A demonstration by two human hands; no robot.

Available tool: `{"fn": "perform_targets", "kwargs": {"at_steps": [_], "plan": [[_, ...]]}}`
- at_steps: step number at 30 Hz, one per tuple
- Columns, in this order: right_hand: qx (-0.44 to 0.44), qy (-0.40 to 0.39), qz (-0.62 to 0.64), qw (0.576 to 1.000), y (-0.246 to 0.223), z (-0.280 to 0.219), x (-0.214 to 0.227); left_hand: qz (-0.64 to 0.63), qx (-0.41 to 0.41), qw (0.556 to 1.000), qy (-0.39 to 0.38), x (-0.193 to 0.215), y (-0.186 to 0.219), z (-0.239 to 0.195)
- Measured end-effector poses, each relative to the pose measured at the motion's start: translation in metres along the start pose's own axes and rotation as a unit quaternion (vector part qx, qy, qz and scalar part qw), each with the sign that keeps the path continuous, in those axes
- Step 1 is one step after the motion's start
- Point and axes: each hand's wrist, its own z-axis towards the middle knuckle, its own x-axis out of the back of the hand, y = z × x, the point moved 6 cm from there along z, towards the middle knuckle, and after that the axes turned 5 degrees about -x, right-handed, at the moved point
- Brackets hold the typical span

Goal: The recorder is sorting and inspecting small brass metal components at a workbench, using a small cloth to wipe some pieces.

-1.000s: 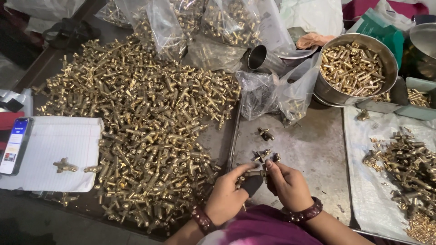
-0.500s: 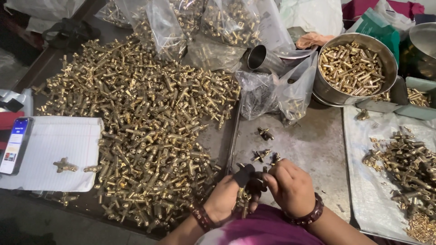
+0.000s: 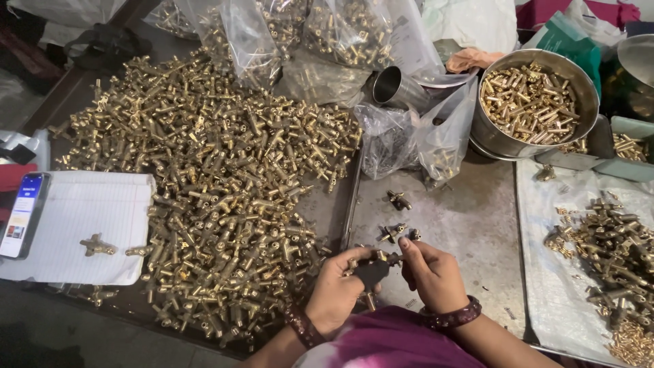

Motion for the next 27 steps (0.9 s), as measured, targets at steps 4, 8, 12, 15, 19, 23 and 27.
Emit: {"fn": "perform_targets", "kwargs": {"at_steps": [4,8,12,15,19,23,27], "plan": [[0.036,-0.054,0.061,0.996,0.003,0.003,-0.003,-0.056,0.043,0.997,0.021,-0.001,0.004,0.002],[0.088,-0.035,0.118,0.988,-0.006,0.006,0.01,-0.166,0.128,0.971,0.111,0.011,-0.011,0.005],[0.092,0.014,0.15,0.984,-0.003,0.009,0.028,-0.12,0.068,0.986,0.09,0.01,-0.007,0.015],[0.114,0.029,0.17,0.978,-0.001,0.009,0.034,-0.008,0.067,0.998,-0.003,-0.01,0.022,0.027],[0.103,0.036,0.133,0.985,-0.002,0.008,0.035,0.402,-0.185,0.896,0.042,0.004,0.09,0.051],[0.084,0.018,0.111,0.99,0.008,0.01,0.027,0.663,-0.065,0.74,0.094,0.047,0.091,0.107],[0.084,0.009,0.068,0.994,0.0,0.003,0.022,0.756,-0.017,0.651,0.067,0.064,0.055,0.151]]}}
